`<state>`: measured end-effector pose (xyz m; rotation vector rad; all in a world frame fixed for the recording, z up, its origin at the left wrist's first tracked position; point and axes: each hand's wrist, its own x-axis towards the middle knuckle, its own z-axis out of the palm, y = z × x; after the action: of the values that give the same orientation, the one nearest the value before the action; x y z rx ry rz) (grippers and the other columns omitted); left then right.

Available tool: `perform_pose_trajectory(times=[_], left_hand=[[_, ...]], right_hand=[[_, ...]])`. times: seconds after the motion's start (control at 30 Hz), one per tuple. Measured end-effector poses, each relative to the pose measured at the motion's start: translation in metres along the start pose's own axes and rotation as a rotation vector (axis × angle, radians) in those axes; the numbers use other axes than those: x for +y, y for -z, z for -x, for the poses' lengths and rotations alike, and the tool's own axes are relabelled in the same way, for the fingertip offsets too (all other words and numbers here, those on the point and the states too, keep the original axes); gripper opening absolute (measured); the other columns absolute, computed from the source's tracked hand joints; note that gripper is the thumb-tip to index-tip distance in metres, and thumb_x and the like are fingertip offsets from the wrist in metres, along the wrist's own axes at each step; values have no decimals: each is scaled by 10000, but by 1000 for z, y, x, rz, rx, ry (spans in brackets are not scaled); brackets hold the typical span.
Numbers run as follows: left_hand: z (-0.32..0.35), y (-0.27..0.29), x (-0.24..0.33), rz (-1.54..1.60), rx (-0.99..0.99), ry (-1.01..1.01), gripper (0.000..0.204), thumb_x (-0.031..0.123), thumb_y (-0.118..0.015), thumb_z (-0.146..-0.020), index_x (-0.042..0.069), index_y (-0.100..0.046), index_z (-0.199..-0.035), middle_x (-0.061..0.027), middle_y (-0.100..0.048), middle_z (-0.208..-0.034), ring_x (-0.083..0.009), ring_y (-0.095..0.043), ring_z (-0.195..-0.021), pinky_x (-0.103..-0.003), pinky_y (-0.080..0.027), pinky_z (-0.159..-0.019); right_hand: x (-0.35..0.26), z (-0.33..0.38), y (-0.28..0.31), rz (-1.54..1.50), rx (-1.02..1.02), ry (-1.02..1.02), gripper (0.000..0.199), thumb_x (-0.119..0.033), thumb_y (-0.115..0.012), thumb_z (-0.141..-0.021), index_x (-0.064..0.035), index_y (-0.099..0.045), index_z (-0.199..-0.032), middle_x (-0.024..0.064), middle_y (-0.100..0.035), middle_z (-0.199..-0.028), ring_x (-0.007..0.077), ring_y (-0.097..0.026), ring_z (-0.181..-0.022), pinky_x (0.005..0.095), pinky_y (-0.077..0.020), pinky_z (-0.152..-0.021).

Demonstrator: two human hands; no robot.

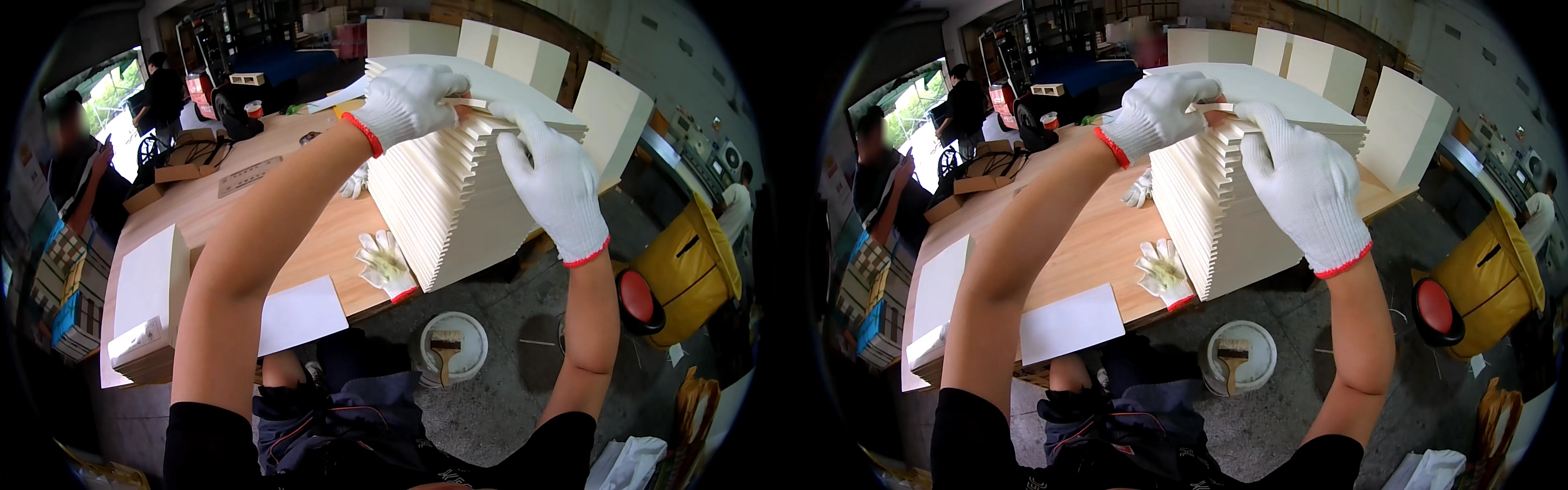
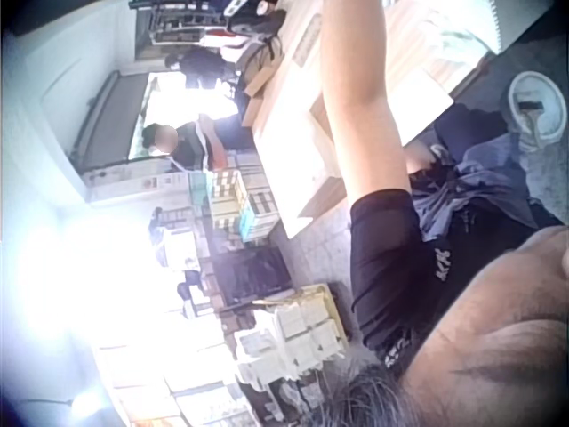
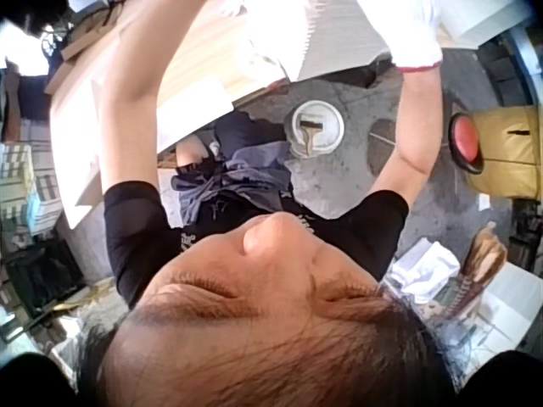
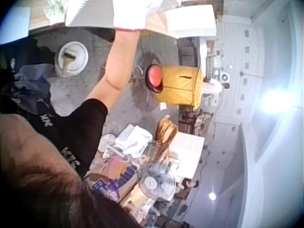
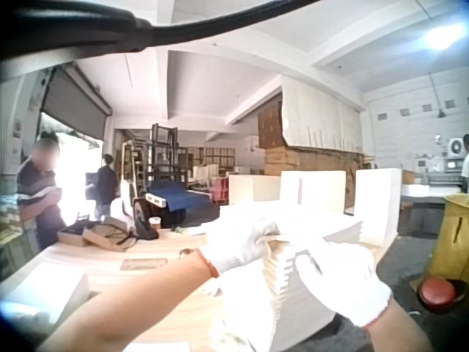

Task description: The person applies a white substance to the edges of a stack of white cardboard sheets using a brush. They then fold the sheets into box shapes and stack them on the table. The process involves repetitive folding and stacking of the cardboard pieces.

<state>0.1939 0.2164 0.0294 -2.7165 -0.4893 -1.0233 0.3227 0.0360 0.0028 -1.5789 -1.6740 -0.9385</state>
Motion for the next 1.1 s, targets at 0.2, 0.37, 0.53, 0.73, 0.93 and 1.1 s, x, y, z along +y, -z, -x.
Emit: perform_pose_trajectory(times=[0.2, 0.37, 0.53, 0.73, 0.93, 1.1], left_hand=[[-9, 10, 11, 64, -123, 164, 278, 248, -679, -818, 130, -703, -1069, -96, -712, -985, -311, -678, -911, -376, -545, -780], [-12, 11, 16, 184, -136, 249, 291, 326, -734, -804, 122, -696, -1008, -94, -716, -927, -296, -672, -870, -373, -522, -752], [-11, -1, 0, 254, -51, 211, 293, 325, -749, -805, 95, -681, -973, -103, -712, -883, -292, -668, -844, -383, -513, -735], [0, 0, 5, 177, 91, 305, 440, 383, -748, -795, 60, -634, -1071, -129, -706, -887, -299, -673, -838, -389, -509, -747], [8, 9, 8, 566, -208, 539, 521, 504, -657, -871, 43, -585, -1103, -116, -671, -885, -212, -624, -718, -355, -489, -711], [-14, 11, 5, 1518, -254, 921, 445, 365, -506, -1014, -43, -518, -1189, -102, -660, -974, -116, -608, -624, -177, -558, -529]], right_hand=[[5, -3, -3, 55, -7, 46, 261, -193, -566, -925, -160, -624, -1177, 122, -672, -676, 316, -668, -607, 430, -530, -567], [-3, 0, -1, 198, -88, 40, 340, -206, -547, -924, -182, -570, -1262, 130, -686, -724, 323, -681, -650, 445, -547, -592], [16, -7, -5, 278, -364, -140, 398, -203, -528, -916, -209, -533, -1314, 150, -700, -791, 348, -691, -731, 482, -551, -654], [16, -6, -3, 172, -464, -259, 478, -206, -523, -887, -246, -509, -1363, 183, -700, -826, 383, -686, -781, 504, -546, -739], [24, -5, 2, 31, -501, -299, 505, -183, -517, -861, -256, -514, -1361, 202, -689, -812, 399, -677, -789, 522, -531, -744], [26, 2, -4, 25, -442, -279, 498, -193, -521, -857, -235, -515, -1353, 214, -689, -825, 409, -675, -799, 532, -528, -754]])
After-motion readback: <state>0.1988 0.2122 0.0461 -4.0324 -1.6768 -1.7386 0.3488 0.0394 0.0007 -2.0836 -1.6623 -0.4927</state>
